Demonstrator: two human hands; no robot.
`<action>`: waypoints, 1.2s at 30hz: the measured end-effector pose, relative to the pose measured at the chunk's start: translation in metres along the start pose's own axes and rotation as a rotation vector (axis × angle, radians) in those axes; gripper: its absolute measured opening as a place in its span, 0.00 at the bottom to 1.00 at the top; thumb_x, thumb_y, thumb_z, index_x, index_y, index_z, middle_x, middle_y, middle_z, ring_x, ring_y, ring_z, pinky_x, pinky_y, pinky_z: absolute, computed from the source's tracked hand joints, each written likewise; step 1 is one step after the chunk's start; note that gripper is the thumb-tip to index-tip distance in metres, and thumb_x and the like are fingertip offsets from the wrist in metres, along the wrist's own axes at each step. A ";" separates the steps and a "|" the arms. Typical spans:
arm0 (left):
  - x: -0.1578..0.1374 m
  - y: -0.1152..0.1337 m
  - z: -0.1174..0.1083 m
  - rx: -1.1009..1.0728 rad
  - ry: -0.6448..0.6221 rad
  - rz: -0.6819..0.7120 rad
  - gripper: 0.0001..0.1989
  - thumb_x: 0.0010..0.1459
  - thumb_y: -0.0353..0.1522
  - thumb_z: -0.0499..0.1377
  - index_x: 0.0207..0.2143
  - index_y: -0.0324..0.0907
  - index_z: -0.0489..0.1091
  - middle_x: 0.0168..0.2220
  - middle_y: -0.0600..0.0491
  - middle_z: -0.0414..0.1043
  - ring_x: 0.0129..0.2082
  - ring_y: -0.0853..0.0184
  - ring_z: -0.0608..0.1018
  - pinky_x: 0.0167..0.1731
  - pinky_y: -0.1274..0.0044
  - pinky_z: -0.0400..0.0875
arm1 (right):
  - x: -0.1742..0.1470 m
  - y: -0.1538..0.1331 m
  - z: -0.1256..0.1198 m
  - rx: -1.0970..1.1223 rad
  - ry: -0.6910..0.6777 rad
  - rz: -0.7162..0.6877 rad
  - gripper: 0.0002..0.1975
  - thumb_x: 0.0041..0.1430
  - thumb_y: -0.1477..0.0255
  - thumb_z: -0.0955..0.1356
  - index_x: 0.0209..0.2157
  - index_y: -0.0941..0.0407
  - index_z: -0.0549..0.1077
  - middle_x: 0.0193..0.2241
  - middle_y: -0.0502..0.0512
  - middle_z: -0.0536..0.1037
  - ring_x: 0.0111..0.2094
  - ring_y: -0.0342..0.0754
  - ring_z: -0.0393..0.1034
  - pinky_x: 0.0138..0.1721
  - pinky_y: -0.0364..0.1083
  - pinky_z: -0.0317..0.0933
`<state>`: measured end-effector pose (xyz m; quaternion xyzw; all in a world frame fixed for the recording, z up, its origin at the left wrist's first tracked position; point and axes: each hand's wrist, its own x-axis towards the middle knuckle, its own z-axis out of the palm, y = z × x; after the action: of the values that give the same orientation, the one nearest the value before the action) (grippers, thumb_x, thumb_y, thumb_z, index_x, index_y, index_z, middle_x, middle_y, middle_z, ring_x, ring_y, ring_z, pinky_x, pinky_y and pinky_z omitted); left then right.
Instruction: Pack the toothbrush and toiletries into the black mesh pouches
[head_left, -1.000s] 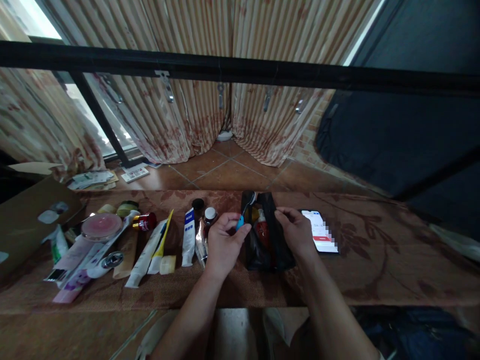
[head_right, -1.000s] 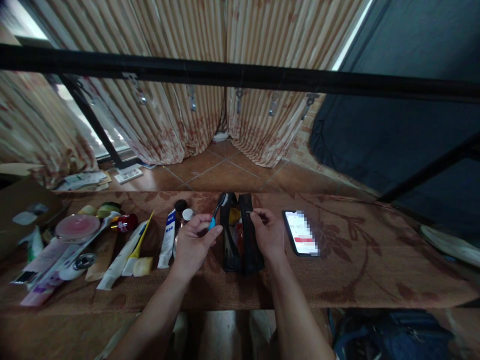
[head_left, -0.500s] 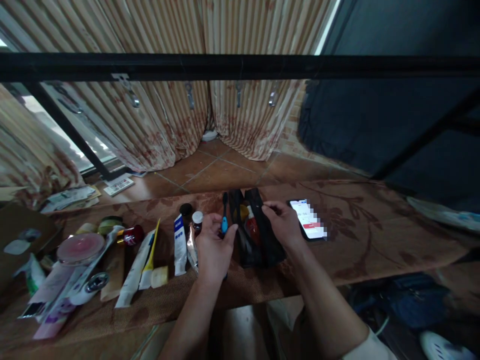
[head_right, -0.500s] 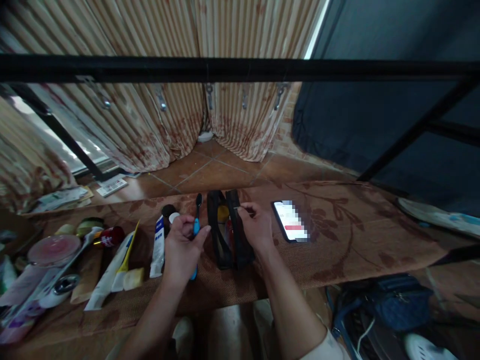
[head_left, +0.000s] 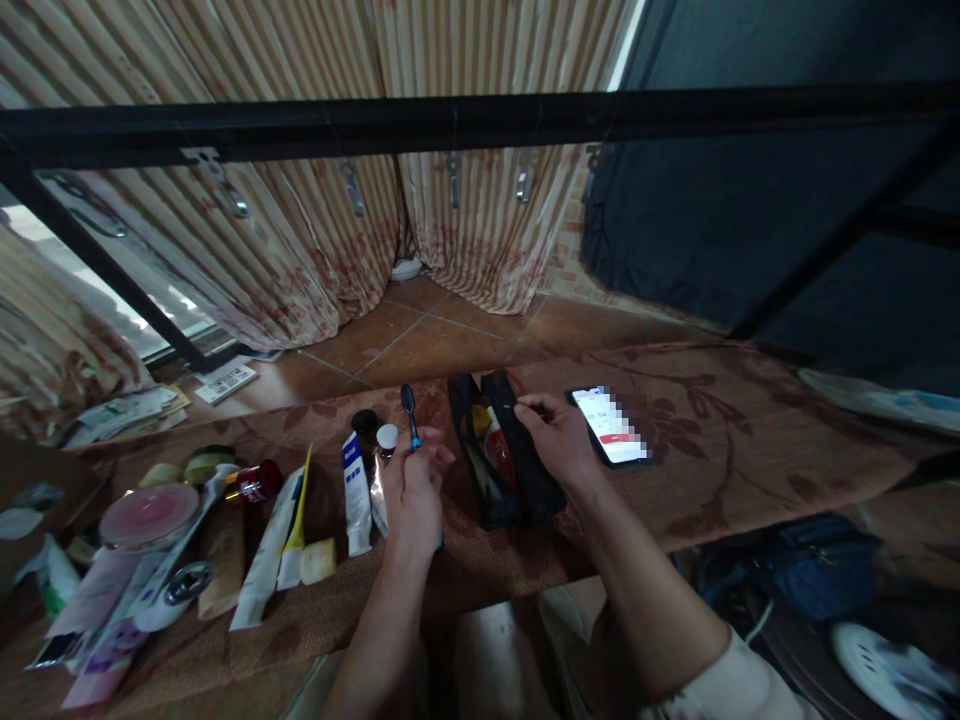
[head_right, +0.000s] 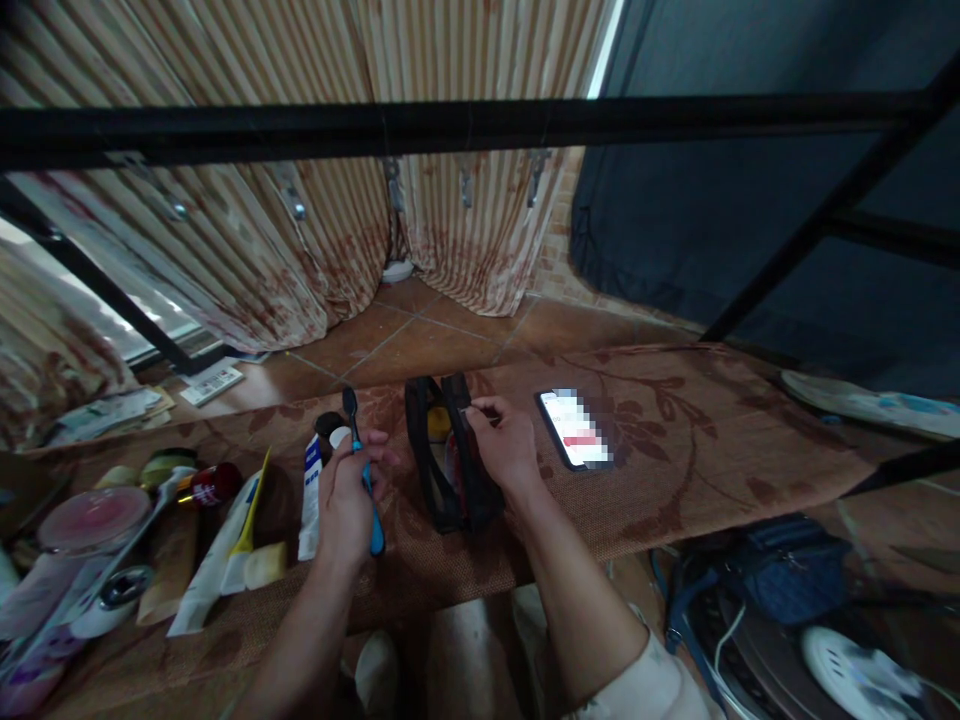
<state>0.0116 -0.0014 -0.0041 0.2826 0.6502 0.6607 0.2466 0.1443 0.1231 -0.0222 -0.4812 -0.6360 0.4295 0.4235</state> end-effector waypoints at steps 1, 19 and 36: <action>0.000 0.001 -0.001 -0.020 -0.012 -0.015 0.11 0.56 0.34 0.49 0.36 0.40 0.69 0.25 0.56 0.70 0.17 0.72 0.62 0.17 0.80 0.56 | 0.000 0.000 0.000 -0.002 0.000 0.004 0.12 0.51 0.62 0.67 0.32 0.55 0.77 0.28 0.53 0.80 0.29 0.48 0.73 0.33 0.45 0.64; -0.004 0.005 0.002 -0.003 -0.038 0.043 0.10 0.57 0.34 0.50 0.37 0.40 0.68 0.24 0.56 0.67 0.20 0.73 0.64 0.18 0.82 0.57 | 0.002 0.004 0.003 0.033 0.000 0.029 0.12 0.51 0.63 0.68 0.33 0.54 0.78 0.28 0.52 0.80 0.28 0.48 0.73 0.31 0.45 0.65; -0.002 0.002 0.004 -0.052 -0.003 0.043 0.08 0.55 0.32 0.50 0.34 0.42 0.68 0.23 0.57 0.64 0.19 0.73 0.63 0.18 0.82 0.56 | 0.000 0.002 0.001 0.014 -0.014 0.001 0.12 0.52 0.62 0.67 0.33 0.55 0.77 0.29 0.53 0.80 0.30 0.49 0.73 0.33 0.46 0.64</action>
<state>0.0155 -0.0002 -0.0024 0.2909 0.6264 0.6821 0.2404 0.1434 0.1237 -0.0247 -0.4753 -0.6357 0.4378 0.4222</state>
